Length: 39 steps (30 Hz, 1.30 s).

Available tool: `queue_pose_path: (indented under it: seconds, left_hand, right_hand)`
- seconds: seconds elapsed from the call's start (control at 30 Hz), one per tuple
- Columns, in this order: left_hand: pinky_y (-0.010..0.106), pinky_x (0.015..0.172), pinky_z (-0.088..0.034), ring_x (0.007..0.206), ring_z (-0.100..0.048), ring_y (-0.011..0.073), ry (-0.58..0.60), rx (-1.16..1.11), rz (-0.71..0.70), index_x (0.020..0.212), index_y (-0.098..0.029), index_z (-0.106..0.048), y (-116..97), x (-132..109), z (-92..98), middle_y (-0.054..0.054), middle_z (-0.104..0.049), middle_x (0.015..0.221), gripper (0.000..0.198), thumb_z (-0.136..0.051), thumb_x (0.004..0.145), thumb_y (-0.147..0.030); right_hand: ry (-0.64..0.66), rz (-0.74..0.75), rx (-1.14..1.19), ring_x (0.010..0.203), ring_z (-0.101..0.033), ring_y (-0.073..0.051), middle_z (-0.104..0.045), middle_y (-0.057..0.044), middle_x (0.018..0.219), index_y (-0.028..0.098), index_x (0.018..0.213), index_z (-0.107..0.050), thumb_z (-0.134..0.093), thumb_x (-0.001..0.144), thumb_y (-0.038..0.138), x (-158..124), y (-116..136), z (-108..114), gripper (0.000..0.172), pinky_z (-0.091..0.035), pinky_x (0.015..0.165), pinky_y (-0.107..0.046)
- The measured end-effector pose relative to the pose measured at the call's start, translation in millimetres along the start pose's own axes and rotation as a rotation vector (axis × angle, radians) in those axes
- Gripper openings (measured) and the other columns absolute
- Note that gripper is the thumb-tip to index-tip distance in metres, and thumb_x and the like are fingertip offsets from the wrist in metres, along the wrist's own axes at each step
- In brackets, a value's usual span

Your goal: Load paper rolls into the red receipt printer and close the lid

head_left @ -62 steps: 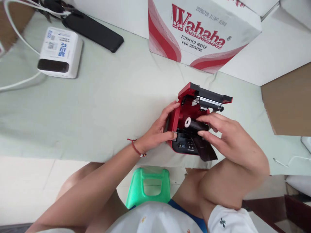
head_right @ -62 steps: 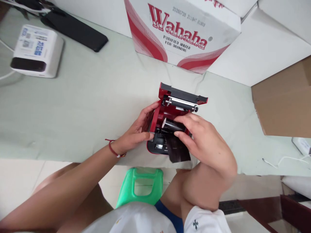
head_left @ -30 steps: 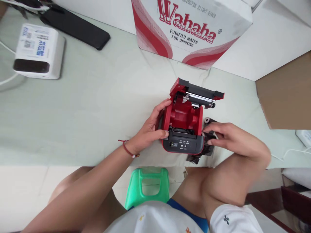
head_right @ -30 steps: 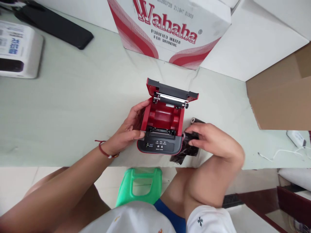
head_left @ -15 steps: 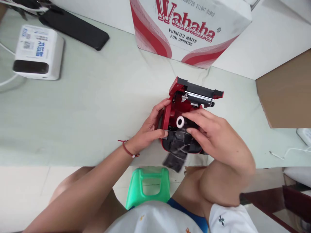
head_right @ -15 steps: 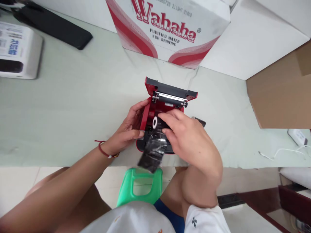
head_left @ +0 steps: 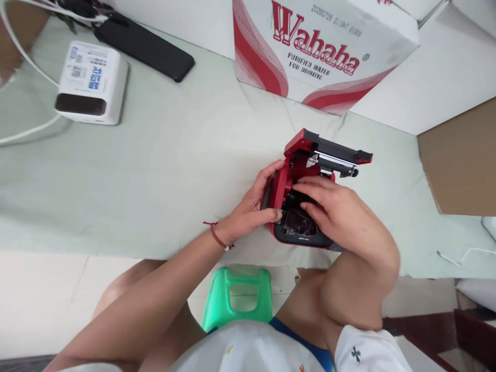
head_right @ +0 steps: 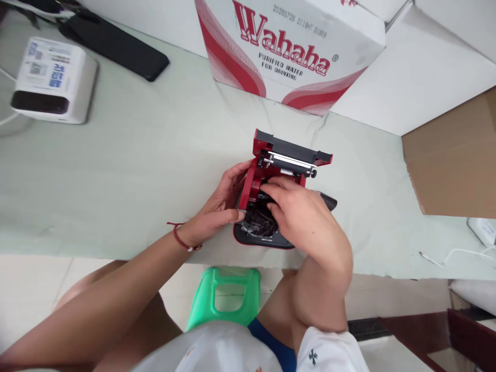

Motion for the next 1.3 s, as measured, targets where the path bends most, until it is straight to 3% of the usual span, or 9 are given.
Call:
queue_pose_path:
  seconds: [0.17,0.27,0.4,0.5,0.73,0.9,1.03,1.2,1.3]
  left_hand:
    - [0.069,0.15,-0.033,0.183,-0.034,0.045,0.016,-0.019,-0.029,0.181,-0.045,-0.039,-3.0,1.3,-2.7,0.006,-0.036,0.197,0.107,-0.096,0.091,-0.051]
    - [0.069,0.151,-0.033,0.183,-0.035,0.0447,0.016,-0.019,-0.06,0.181,-0.045,-0.04,-6.3,7.2,-0.6,0.005,-0.037,0.197,0.103,-0.092,0.093,-0.057]
    - [0.07,0.156,-0.009,0.192,-0.009,0.0432,-0.09,0.109,-0.089,0.18,-0.047,-0.042,-12.5,20.7,16.9,0.0,-0.029,0.201,0.097,-0.084,0.096,-0.07]
    - [0.07,0.155,-0.011,0.192,-0.004,0.042,-0.136,0.13,-0.121,0.179,-0.051,-0.041,-22.1,31.9,22.8,-0.004,-0.026,0.202,0.091,-0.077,0.1,-0.078]
    - [0.071,0.15,-0.031,0.184,-0.036,0.0449,-0.156,0.095,-0.227,0.165,-0.048,-0.066,-51.4,46.8,14.5,-0.003,-0.061,0.182,0.073,-0.068,0.103,-0.087]
    - [0.064,0.143,-0.045,0.147,-0.072,0.0364,-0.193,0.155,-0.283,0.124,-0.036,-0.094,-71.8,40.0,19.7,0.007,-0.087,0.135,0.071,-0.037,0.118,-0.077]
    - [0.063,0.14,-0.048,0.152,-0.069,0.0362,-0.063,0.266,-0.288,0.1,-0.033,-0.096,-75.8,29.5,8.0,0.009,-0.091,0.115,0.078,-0.033,0.121,-0.074]
    - [0.068,0.148,-0.033,0.158,-0.07,0.0345,-0.005,0.413,-0.326,0.111,-0.033,-0.095,-73.2,16.6,1.5,0.006,-0.094,0.128,0.061,-0.041,0.124,-0.06]
    - [0.064,0.137,-0.049,0.143,-0.079,0.0314,-0.026,0.465,-0.427,0.112,-0.032,-0.094,-76.6,12.5,0.3,0.006,-0.095,0.125,0.057,-0.043,0.125,-0.052]
  right_hand:
    - [0.095,0.268,0.144,0.134,-0.086,-0.025,-0.081,-0.01,0.161,0.019,0.15,-0.082,-0.055,0.119,0.016,-41.5,21.8,15.0,0.041,-0.074,0.105,-0.039]
    - [0.142,0.291,0.135,0.123,-0.09,-0.023,-0.079,-0.009,0.163,0.021,0.145,-0.084,-0.057,0.118,0.014,-56.9,23.0,17.5,0.039,-0.076,0.092,-0.032]
    - [0.179,0.295,0.162,0.127,-0.089,-0.023,-0.081,-0.009,0.159,0.02,0.14,-0.086,-0.062,0.116,0.013,-65.4,21.4,17.3,0.035,-0.075,0.098,-0.03]
    - [0.221,0.295,0.192,0.119,-0.091,-0.023,-0.083,-0.008,0.157,0.023,0.139,-0.087,-0.061,0.114,0.01,-68.2,22.0,15.1,0.037,-0.076,0.094,-0.031]
    - [0.243,0.271,0.248,0.116,-0.092,-0.022,-0.087,-0.007,0.149,0.024,0.13,-0.089,-0.062,0.113,0.008,-72.4,21.8,13.4,0.036,-0.074,0.098,-0.028]
    - [0.243,0.284,0.263,0.118,-0.091,-0.02,-0.086,-0.008,0.151,0.019,0.13,-0.088,-0.061,0.115,0.01,-73.2,20.4,14.4,0.032,-0.071,0.104,-0.025]
    - [0.236,0.285,0.267,0.12,-0.09,-0.019,-0.088,-0.009,0.148,0.017,0.129,-0.089,-0.062,0.115,0.009,-72.5,20.2,15.3,0.031,-0.07,0.105,-0.024]
    - [0.242,0.272,0.289,0.124,-0.089,-0.02,-0.087,-0.009,0.15,0.02,0.128,-0.089,-0.064,0.115,0.01,-72.6,19.1,13.6,0.029,-0.071,0.103,-0.024]
    - [0.252,0.282,0.304,0.133,-0.086,-0.022,-0.087,-0.01,0.148,0.019,0.127,-0.089,-0.064,0.117,0.014,-71.7,17.8,12.1,0.028,-0.07,0.105,-0.024]
Point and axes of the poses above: each hand's wrist, its own x-axis towards the middle knuckle, its own z-axis out of the back of the hand, y = z × x, the point moved 10 cm from there along x, towards the middle knuckle
